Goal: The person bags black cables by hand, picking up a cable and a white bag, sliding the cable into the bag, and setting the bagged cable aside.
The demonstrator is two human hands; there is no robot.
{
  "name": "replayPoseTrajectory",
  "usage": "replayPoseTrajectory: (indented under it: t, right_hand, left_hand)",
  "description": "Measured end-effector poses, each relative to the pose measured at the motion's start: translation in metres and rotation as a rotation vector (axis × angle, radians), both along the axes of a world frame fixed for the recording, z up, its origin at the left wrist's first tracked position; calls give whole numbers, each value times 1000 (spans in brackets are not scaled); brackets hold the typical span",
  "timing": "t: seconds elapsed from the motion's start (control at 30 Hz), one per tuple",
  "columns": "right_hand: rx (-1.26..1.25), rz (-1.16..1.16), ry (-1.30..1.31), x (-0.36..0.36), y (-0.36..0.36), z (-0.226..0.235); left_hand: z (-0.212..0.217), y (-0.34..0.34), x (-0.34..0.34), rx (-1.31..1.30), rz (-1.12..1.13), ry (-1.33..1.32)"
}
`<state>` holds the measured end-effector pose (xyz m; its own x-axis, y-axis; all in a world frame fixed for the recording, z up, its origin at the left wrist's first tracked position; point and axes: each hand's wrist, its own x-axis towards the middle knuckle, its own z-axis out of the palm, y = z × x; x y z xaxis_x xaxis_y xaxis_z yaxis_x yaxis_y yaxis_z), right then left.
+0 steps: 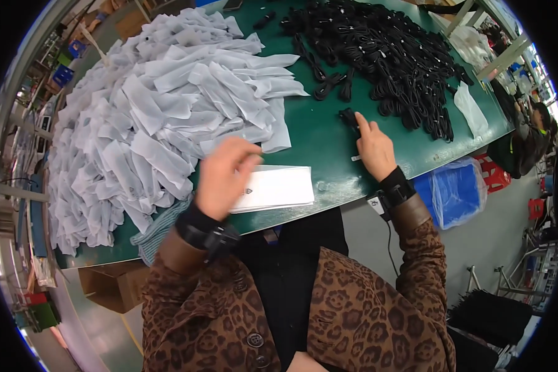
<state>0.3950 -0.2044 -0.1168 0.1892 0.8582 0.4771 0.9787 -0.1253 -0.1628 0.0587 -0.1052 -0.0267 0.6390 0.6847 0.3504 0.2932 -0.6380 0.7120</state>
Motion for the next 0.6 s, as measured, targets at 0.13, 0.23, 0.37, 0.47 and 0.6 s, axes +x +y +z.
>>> replayPoseTrajectory:
  t: [0.13,0.23,0.37,0.47,0.6]
  right_hand:
    - [-59,23,-10,-22,-10,7]
    - [-78,40,7,-29,-19,11]
    - [-55,112,92,-39,-29,13]
    - [42,234,244,-57,-43,12]
    - [44,250,286,-84,-62,34]
  left_hand:
    - [-50,-38,34,-48,-150,23]
    - [-61,-48,46,65,-198,52]
    - [-66,-50,53,133,-134,133]
    - [-72,-50,52,21,-111,137]
    - [-71,-47,49,-80,-72,80]
